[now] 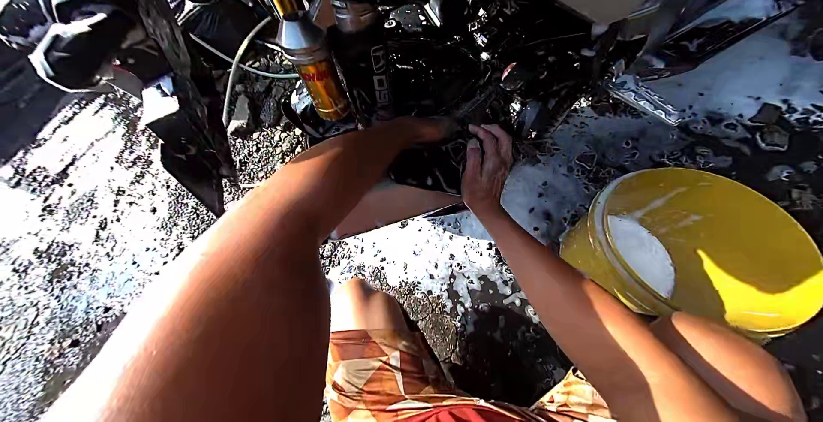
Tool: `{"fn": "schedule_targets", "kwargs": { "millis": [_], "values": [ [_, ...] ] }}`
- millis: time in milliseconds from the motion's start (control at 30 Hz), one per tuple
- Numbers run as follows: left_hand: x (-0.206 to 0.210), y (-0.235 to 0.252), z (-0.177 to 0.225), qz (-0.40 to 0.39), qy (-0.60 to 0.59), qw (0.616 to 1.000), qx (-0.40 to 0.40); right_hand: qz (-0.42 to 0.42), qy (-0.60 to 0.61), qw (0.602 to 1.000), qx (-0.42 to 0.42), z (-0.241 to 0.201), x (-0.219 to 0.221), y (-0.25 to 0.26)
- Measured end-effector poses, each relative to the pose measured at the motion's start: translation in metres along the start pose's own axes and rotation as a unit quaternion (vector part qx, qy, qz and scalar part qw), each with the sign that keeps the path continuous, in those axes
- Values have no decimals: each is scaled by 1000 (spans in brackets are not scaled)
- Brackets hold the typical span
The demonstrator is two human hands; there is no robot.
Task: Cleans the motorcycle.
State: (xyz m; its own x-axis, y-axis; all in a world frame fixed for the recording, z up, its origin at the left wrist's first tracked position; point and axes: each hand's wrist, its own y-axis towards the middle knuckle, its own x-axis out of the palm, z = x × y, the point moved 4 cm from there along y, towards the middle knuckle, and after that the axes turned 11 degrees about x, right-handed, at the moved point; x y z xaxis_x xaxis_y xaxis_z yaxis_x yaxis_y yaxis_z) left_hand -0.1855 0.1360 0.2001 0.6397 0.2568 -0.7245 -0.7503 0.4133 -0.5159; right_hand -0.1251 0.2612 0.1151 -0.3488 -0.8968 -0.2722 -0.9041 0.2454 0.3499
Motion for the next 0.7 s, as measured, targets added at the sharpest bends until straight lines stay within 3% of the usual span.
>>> {"fn": "schedule_targets", "kwargs": {
  "millis": [67,367,500,633,700],
  "values": [
    [0,4,-10,0,-18,999,-33,-15,-17,1000,1,-2,1,-2],
    [5,1,-9,21,16,999,-24,-30,-29,999,12,2,5,-8],
    [-7,-27,27,103,88,991,7,-10,-22,1000,5,2,6,-4],
    [6,-22,34,51,215,974,46,-8,-27,1000,11,-2,6,-7],
    [7,-10,41,21,229,973,20,-1,-31,999,10,-3,5,-5]
  ]
}}
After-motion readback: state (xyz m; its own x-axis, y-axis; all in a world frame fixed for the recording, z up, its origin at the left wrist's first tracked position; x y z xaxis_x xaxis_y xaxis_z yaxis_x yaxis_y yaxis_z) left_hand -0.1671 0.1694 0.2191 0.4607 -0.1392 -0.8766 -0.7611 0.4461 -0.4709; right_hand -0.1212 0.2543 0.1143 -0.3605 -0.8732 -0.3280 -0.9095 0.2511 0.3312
